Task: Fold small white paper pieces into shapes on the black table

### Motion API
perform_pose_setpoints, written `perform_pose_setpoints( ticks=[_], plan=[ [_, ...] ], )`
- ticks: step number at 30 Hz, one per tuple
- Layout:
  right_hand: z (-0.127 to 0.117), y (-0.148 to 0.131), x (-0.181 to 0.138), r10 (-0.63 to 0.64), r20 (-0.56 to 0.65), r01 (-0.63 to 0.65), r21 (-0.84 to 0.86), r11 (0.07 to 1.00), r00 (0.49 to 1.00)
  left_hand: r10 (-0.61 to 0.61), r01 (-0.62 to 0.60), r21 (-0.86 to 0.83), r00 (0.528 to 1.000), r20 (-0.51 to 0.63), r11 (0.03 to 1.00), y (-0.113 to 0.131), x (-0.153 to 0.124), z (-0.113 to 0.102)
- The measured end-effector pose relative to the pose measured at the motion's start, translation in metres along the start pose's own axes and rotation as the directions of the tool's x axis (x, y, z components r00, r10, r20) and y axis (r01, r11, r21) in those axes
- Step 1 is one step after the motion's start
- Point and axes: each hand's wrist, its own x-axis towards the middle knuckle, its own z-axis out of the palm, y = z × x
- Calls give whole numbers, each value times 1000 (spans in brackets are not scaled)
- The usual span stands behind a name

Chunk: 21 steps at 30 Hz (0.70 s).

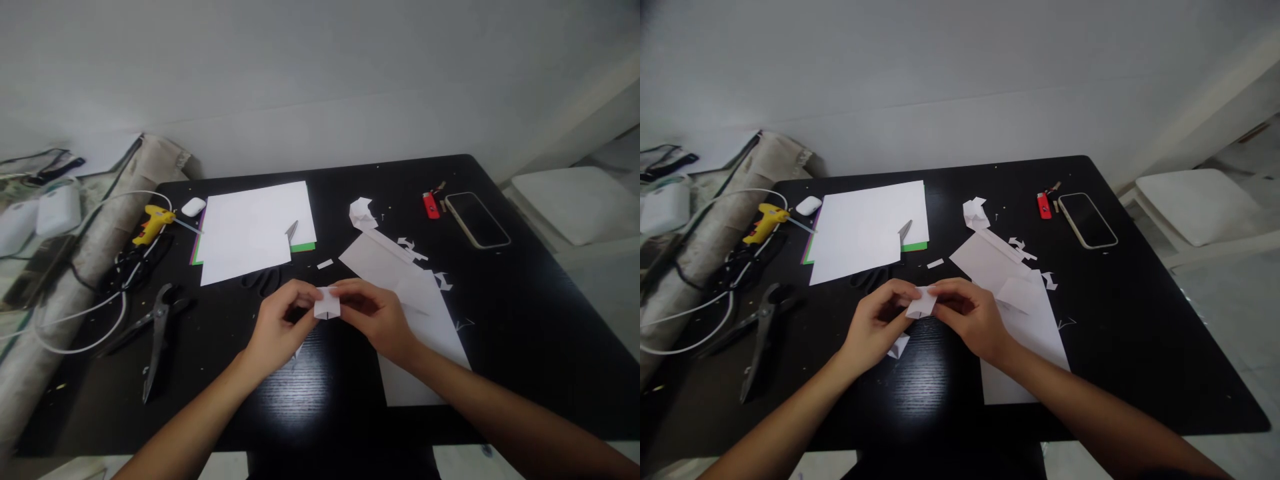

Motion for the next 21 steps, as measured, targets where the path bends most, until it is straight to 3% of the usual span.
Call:
perform_pose_setpoints(
  ticks=[12, 21],
  plan=[
    [1, 0, 1, 111, -42, -112, -14, 994, 993, 14, -9, 115, 999, -40, 993, -3, -1, 1],
    [0, 2, 2, 65, -58, -71, -112, 991, 996, -58, 64, 59, 993, -108, 996, -2, -1, 2]
  ],
)
